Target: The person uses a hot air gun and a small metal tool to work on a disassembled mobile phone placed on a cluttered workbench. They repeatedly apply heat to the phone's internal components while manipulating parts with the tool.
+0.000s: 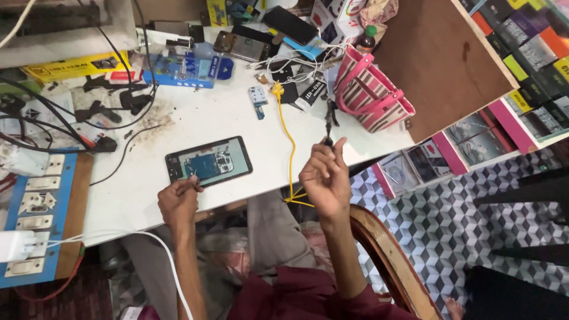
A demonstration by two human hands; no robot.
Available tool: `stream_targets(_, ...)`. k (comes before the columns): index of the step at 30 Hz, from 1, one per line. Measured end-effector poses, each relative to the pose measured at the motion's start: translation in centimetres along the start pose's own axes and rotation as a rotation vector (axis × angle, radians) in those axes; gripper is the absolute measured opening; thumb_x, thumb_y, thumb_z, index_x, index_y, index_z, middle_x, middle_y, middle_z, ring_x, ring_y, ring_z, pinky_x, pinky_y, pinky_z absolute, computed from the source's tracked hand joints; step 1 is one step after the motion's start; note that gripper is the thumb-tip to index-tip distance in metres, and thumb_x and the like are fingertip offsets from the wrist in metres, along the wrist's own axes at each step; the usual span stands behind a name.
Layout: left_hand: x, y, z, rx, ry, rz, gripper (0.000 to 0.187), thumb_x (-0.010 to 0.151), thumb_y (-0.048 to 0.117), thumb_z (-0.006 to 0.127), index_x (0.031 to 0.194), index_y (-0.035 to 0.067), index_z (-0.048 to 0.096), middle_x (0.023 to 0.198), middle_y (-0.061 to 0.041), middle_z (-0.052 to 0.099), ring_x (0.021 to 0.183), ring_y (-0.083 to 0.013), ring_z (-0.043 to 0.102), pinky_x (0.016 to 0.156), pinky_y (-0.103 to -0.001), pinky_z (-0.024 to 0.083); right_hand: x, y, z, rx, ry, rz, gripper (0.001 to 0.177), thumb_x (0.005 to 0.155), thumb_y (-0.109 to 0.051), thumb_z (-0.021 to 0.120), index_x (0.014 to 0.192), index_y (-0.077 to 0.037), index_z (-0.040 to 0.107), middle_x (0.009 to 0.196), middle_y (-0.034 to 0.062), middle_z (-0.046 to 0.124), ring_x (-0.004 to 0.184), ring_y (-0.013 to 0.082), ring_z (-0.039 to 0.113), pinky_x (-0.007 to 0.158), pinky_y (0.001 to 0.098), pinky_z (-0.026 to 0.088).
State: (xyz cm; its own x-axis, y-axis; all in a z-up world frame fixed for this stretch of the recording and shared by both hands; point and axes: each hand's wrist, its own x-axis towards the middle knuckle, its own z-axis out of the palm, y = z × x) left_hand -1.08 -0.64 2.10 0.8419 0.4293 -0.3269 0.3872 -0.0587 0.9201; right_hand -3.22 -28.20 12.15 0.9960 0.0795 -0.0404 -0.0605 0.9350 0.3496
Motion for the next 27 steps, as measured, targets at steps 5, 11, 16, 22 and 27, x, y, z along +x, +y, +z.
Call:
stream_targets(5, 0.4, 0.1, 0.0, -0.009, 0.010, 0.034, 0.021, 0.095, 0.021, 0.073, 0.083, 0.003, 0.077, 0.066, 0.002, 0.068, 0.047, -0.0064, 0.045, 0.043, -0.026, 0.035, -0.4, -1.6, 1.4, 0.144, -0.095, -0.056, 0.034, 0.099, -0.029, 0.068, 0.101, 0.004, 0.061, 0.069, 0.0012, 0.054, 0.048, 0.0049, 0.043, 0.048, 0.0216, 0.034)
stream_targets(11, 0.4, -0.9, 0.1, 0.010, 0.051, 0.024, 0.022, 0.095, 0.022, 0.075, 0.085, 0.002, 0.078, 0.068, -0.001, 0.069, 0.052, -0.0070, 0.049, 0.049, -0.027, 0.039, 2.2, -3.2, -1.8, -0.640, -0.195, -0.265, 0.025, 0.105, -0.030, 0.066, 0.104, -0.006, 0.059, 0.071, -0.0029, 0.052, 0.058, 0.0048, 0.047, 0.057, 0.0217, 0.039)
stream_targets(16, 0.2, -0.8, 0.5, 0.143, 0.116, 0.041, 0.020, 0.092, 0.022, 0.076, 0.089, 0.003, 0.080, 0.073, -0.004, 0.075, 0.059, -0.0096, 0.059, 0.059, -0.029, 0.046, 6.2, -4.3, -8.2, -1.522, -0.002, -0.442, 0.017, 0.102, -0.022, 0.065, 0.103, -0.008, 0.056, 0.068, -0.0004, 0.056, 0.056, 0.0083, 0.053, 0.052, 0.0241, 0.042)
stream_targets(22, 1.3, -0.5, 0.2, 0.014, 0.031, -0.025, 0.021, 0.092, 0.018, 0.076, 0.085, -0.001, 0.077, 0.074, -0.004, 0.075, 0.051, -0.0103, 0.050, 0.048, -0.029, 0.039, 7.5, -4.8, -13.1, -1.571, 0.030, -0.366, 0.016, 0.104, -0.021, 0.062, 0.102, -0.006, 0.055, 0.066, 0.0002, 0.054, 0.054, 0.0075, 0.051, 0.051, 0.0231, 0.043)
stream_targets(27, 1.8, -0.8, -0.6, -0.085, -0.049, 0.049, 0.023, 0.093, 0.016, 0.075, 0.083, -0.005, 0.075, 0.072, -0.007, 0.073, 0.049, -0.0082, 0.049, 0.045, -0.026, 0.040, 7.3, -3.7, -15.2, -1.661, 0.058, -0.418, 0.016, 0.106, -0.018, 0.062, 0.100, -0.005, 0.055, 0.065, -0.0009, 0.052, 0.053, 0.0053, 0.048, 0.049, 0.0211, 0.041)
